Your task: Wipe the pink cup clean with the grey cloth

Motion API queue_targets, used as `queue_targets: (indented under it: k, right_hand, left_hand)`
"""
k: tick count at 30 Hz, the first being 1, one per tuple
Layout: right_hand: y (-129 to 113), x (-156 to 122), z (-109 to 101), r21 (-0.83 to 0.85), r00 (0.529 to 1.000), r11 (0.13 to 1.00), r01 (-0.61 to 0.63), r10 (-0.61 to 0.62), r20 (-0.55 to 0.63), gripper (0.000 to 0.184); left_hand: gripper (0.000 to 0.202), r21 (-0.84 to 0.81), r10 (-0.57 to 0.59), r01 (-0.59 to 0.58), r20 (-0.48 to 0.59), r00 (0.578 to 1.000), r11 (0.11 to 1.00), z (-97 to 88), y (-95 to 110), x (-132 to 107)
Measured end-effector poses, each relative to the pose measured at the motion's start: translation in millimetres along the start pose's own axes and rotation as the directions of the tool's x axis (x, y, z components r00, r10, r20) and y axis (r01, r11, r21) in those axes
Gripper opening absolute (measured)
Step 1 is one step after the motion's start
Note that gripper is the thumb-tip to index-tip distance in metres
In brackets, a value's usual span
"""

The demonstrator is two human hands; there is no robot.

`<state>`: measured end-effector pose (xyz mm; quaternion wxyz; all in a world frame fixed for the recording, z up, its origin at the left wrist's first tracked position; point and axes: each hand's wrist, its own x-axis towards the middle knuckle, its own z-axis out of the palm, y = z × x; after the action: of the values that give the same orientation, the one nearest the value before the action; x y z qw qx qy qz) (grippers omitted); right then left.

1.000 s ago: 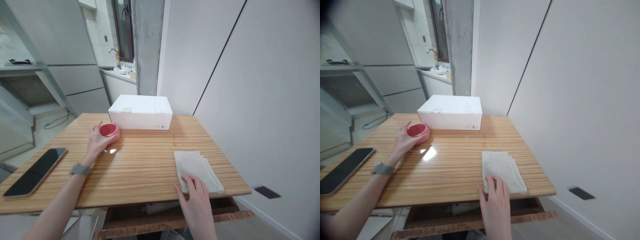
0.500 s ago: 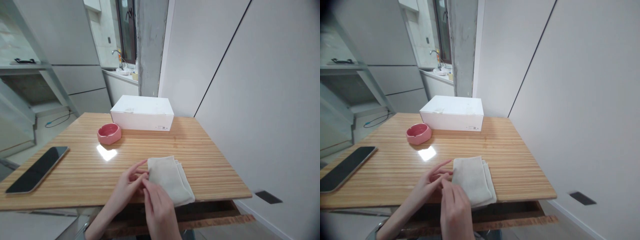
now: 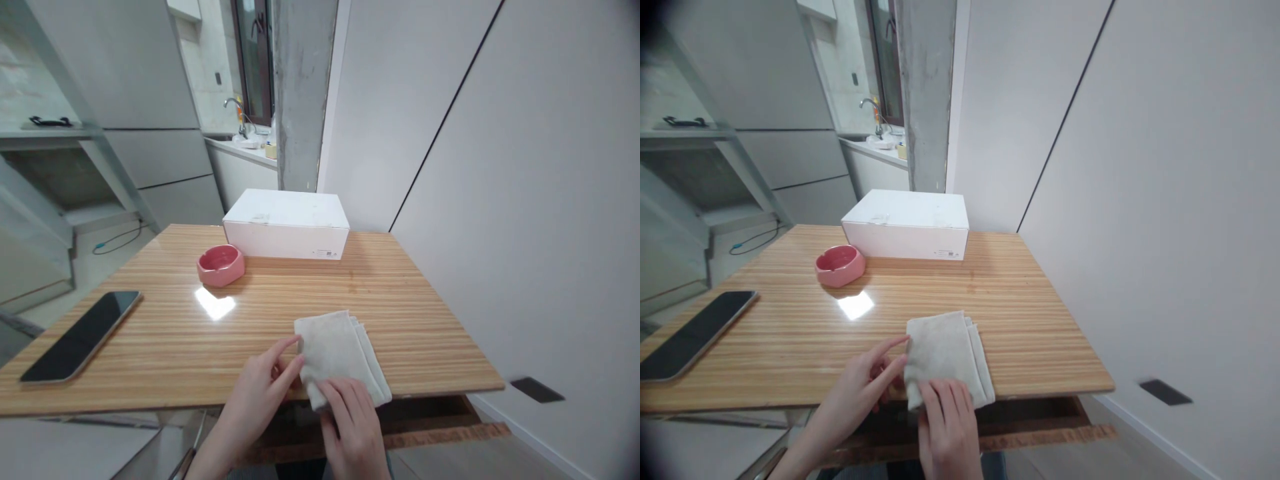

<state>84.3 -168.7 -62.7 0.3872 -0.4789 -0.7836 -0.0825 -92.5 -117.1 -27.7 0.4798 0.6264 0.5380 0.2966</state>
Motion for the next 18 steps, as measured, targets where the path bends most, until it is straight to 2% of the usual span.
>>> queue_targets:
  k: [5, 8, 10, 13, 15, 18]
  right_hand:
    - [-24, 13, 10, 0.128, 0.995, 0.991, -0.036, 0.048, -0.088, 0.031]
    - [-40, 20, 15, 0.147, 0.998, 0.989, -0.029, 0.038, -0.056, 0.029]
    - [-43, 21, 15, 0.148, 1.0, 0.989, -0.009, 0.013, -0.028, 0.029]
    - [-35, 17, 11, 0.136, 0.999, 0.991, -0.01, 0.014, -0.032, 0.033]
    - [-22, 14, 8, 0.121, 0.997, 0.991, -0.062, 0.067, -0.044, 0.033]
    - [-2, 11, 7, 0.096, 0.986, 0.984, -0.152, 0.157, -0.054, 0.03]
  left_hand:
    - [0.053, -0.133, -0.038, 0.041, 0.022, 0.999, 0.99, 5.9, 4, 4]
    - [0.05, -0.198, -0.054, 0.051, -0.013, 0.998, 0.979, -10.8, -1, 6]
    - [0.053, -0.168, -0.084, 0.075, -0.044, 0.996, 0.983, -33.9, -9, 4]
    - [0.057, -0.068, -0.132, 0.125, -0.119, 0.984, 0.99, -79.7, -32, -4]
    - [0.059, 0.03, -0.16, 0.17, -0.21, 0.965, 0.985, -111.5, -52, -11]
    - [0.057, 0.183, -0.121, 0.2, -0.373, 0.92, 0.962, -153.4, -81, -20]
